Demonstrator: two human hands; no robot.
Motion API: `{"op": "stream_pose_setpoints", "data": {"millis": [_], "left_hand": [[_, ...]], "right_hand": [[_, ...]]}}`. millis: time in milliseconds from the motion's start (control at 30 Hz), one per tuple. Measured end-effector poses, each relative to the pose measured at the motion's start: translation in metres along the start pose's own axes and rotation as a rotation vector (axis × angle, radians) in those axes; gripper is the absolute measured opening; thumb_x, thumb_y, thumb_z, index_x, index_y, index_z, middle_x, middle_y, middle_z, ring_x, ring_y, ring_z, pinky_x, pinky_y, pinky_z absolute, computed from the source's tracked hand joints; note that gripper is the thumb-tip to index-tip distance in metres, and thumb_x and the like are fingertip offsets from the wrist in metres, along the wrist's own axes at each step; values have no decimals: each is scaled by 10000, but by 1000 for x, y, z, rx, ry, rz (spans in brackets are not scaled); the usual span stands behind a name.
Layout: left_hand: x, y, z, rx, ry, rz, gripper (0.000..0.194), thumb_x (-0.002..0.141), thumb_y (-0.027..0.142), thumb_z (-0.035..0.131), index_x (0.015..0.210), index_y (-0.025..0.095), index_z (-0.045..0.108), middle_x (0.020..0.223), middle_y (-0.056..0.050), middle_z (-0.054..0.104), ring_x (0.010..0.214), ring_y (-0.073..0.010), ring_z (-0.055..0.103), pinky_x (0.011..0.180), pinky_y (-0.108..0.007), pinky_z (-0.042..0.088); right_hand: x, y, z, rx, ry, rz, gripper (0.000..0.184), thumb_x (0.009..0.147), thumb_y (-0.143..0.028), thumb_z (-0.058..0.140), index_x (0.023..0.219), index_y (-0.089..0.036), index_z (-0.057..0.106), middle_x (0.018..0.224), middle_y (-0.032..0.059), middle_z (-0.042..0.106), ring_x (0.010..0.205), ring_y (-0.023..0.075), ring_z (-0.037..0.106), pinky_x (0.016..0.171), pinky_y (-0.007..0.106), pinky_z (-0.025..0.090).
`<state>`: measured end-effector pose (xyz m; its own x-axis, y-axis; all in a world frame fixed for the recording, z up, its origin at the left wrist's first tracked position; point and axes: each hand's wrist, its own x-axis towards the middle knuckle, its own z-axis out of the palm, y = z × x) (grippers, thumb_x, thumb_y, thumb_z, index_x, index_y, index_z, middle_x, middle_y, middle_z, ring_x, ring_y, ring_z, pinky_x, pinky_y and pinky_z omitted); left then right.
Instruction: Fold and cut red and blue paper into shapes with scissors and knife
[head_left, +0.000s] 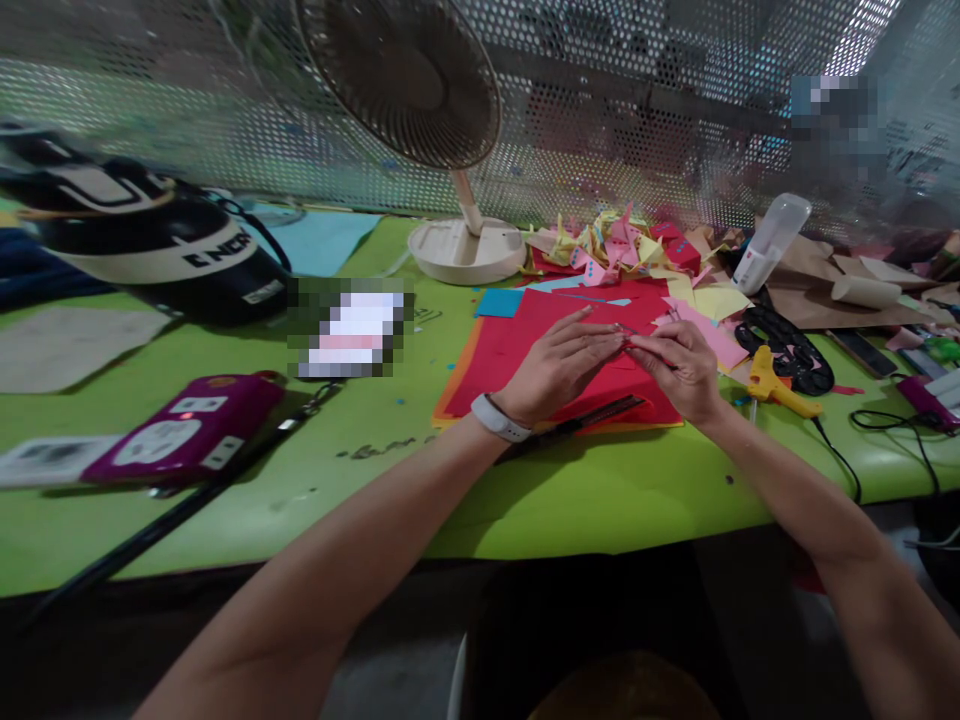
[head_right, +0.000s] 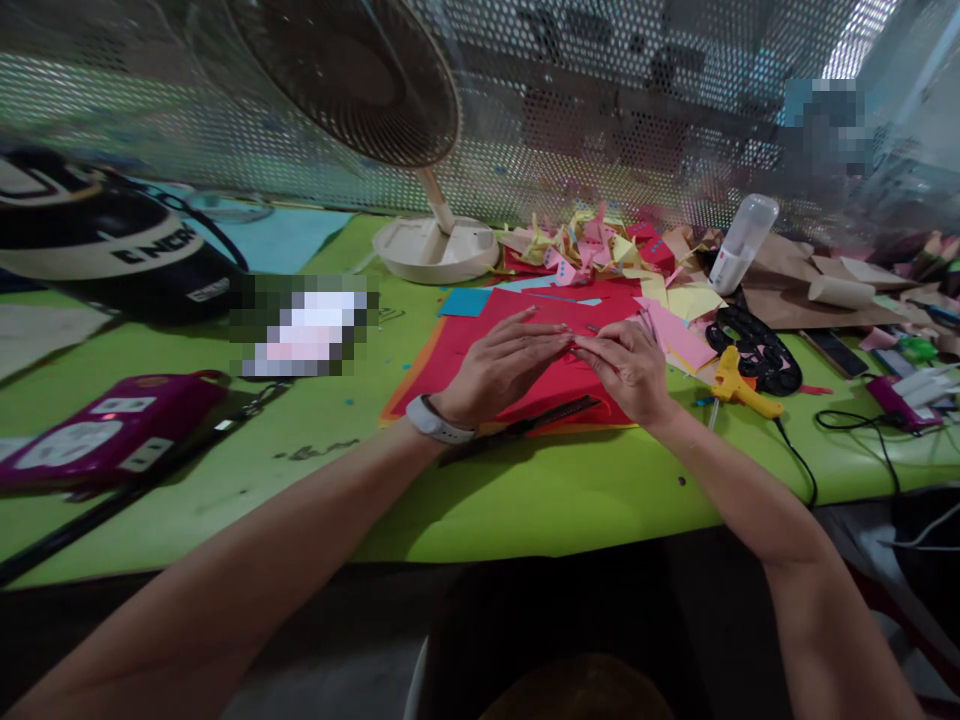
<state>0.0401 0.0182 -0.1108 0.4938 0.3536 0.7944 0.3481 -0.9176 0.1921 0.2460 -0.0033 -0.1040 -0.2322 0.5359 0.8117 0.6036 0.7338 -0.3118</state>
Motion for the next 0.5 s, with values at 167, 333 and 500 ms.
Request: {"op": "stream_pose_setpoints", "data": {"millis": [167,333,500], "left_hand": [[1,0,-4,142,16,141,266,921,143,545,1170,199,618,1153,-75,707,1091,-164,652,1103,-459,389],[1,0,-5,162,-54,120,252,934,148,517,1155,201,625,1153,-73,707,1110,-165,643,1117,-461,372],[1,-2,-4,181,-60,134,245,939,138,495,1148,166,620,1129,-87,713,1089,-168,652,1091,-447,411]], "right_hand": [[2,5,-5,-192,32,-231,140,892,-266,623,995,-303,711,918,25,648,883,175,578,791,345,476],[1,9,-4,-245,-37,-258,139,917,-263,585,972,-316,701,927,13,657,926,179,575,831,355,435],[0,13,1,-216,-95,-234,180,944,-238,528,968,-302,695,935,14,673,900,181,579,816,360,419]]}}
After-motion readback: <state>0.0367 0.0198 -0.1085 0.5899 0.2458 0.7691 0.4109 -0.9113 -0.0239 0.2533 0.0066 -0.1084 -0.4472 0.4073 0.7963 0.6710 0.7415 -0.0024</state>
